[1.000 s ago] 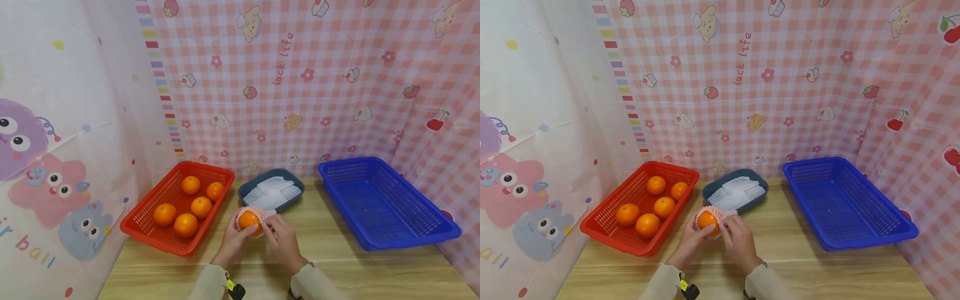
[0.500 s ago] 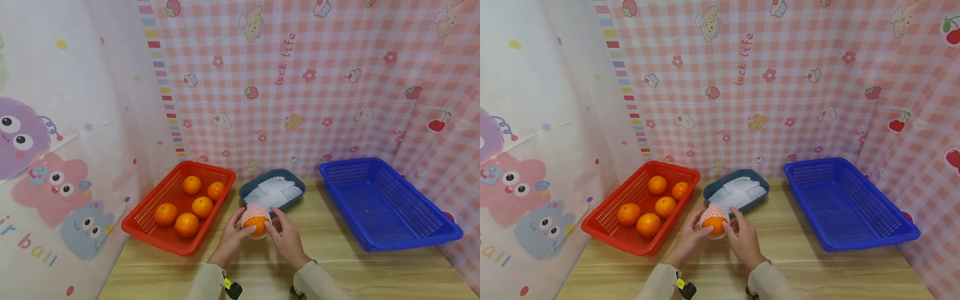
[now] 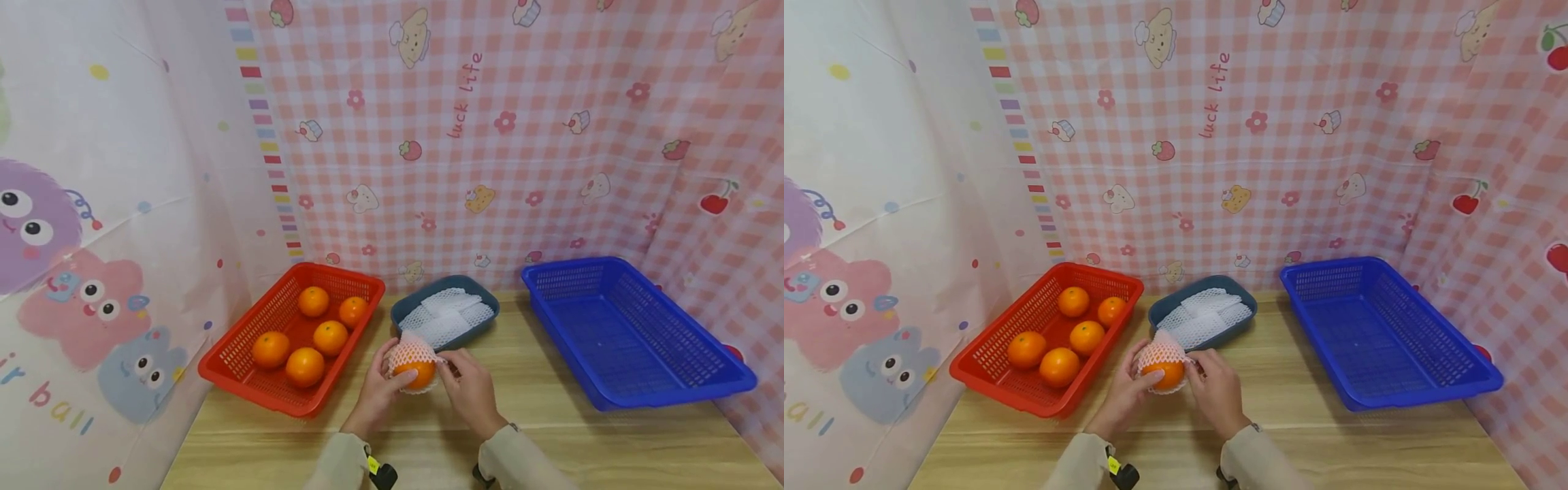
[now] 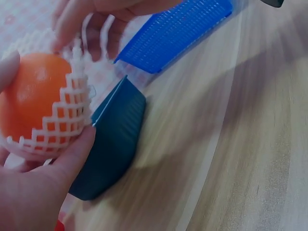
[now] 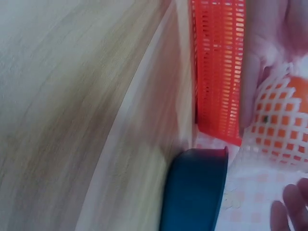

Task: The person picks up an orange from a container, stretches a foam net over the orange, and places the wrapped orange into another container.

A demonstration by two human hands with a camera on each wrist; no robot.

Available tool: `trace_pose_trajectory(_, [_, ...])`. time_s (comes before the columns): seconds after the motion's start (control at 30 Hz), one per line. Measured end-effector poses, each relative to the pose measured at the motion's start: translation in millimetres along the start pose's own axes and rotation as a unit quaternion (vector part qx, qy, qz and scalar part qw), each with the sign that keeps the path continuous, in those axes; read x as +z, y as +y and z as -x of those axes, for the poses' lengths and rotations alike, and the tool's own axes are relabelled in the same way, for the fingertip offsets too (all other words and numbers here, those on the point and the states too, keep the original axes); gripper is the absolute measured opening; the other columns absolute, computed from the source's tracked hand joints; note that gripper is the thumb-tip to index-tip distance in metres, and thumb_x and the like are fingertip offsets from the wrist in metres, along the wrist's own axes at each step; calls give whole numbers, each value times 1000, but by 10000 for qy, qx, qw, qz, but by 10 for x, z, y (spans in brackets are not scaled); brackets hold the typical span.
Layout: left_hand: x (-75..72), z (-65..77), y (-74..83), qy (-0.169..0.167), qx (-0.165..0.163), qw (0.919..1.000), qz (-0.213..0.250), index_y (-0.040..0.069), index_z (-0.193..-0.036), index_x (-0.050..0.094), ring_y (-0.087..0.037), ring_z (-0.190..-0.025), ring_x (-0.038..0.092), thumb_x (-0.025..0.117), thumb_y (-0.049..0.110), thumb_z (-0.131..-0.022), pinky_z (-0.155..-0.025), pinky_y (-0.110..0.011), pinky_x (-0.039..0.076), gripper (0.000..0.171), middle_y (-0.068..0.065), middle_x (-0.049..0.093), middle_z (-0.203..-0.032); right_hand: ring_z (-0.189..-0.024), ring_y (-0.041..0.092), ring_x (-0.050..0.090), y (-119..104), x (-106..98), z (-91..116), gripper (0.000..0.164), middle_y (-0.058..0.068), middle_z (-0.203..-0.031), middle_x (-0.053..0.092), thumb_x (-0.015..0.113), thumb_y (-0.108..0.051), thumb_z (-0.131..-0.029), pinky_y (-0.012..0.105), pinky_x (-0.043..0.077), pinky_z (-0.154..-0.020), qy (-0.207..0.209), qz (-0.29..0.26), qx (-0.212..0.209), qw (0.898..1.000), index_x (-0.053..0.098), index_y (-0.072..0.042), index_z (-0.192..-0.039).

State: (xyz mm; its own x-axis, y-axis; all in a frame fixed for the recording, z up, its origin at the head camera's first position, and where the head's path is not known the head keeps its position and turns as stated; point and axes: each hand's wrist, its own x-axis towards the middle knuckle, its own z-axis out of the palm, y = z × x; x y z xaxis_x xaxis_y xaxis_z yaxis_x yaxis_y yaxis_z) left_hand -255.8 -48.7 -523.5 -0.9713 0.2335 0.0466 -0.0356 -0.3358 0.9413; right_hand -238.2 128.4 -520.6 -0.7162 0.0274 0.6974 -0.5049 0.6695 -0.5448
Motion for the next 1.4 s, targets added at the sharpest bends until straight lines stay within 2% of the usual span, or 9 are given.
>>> trace_pose_trajectory(0.2, [42,-15,0,525,134,9975,-458,7,-147,35,-30,-123,47,73,10,-86,-97,-36,46,72,-16,40,-146,-71,12,59,-83,23,44,19,-5,-82,61,80,-2,-77,25,53,-63,190,-256,-842,9959,71,-10,-91])
trace_pose_trajectory(0.33, [63,-14,10,548,182,9972,-482,8,-147,35,-32,-126,46,69,4,-88,-98,-36,45,68,-16,39,-147,-73,14,62,-127,40,74,22,-4,-85,63,78,4,-76,25,54,-66,117,-588,-1044,9927,69,-9,-91])
trace_pose_trajectory(0.4, [62,-10,11,457,173,9976,-490,11,-148,35,-32,-126,46,68,3,-87,-97,-35,45,70,-15,38,-148,-74,16,63,-138,38,79,23,-3,-87,63,77,5,-77,26,54,-67,51,-656,-853,9942,67,-9,-93])
trace_pose_trajectory(0.6, [-2,30,34,226,246,9971,-683,13,-152,29,-32,-125,47,72,7,-86,-99,-37,44,79,-19,42,-145,-73,7,59,-154,14,59,40,-6,-83,61,76,-3,-82,28,54,-66,-481,-725,295,9958,57,-6,-117])
trace_pose_trajectory(0.73, [-13,18,22,402,342,9957,-758,10,-149,33,-32,-125,47,75,9,-84,-100,-37,43,78,-18,43,-142,-69,6,59,-161,-1,53,42,-5,-79,62,77,-12,-84,29,55,-66,-616,-502,471,9957,57,-8,-120])
trace_pose_trajectory(0.83, [8,13,14,476,384,9958,-678,4,-146,38,-32,-120,51,77,9,-82,-96,-36,47,75,-18,41,-141,-66,7,59,-161,13,68,34,-4,-76,62,77,-12,-83,27,53,-60,-359,-250,434,9981,60,-9,-112])
trace_pose_trajectory(1.0, [45,8,12,675,339,9953,-608,3,-144,39,-31,-114,55,77,10,-83,-91,-35,50,73,-18,41,-140,-66,8,59,-151,51,104,28,-4,-75,65,79,0,-77,24,47,-55,89,-230,-116,9996,61,-9,-96])
trace_pose_trajectory(1.2, [47,-5,5,890,369,9935,-603,4,-142,41,-33,-114,55,71,0,-84,-92,-38,50,66,-18,41,-138,-66,5,59,-187,74,139,30,-5,-75,66,78,6,-72,21,49,-58,124,-552,-880,9945,59,-9,-90])
trace_pose_trajectory(1.4, [59,-11,9,1166,512,9878,-892,2,-138,44,-31,-110,55,65,-9,-79,-92,-36,50,64,-19,46,-133,-67,6,59,-232,88,169,30,-3,-79,64,77,9,-70,24,51,-59,57,-778,-1262,9889,59,-8,-88])
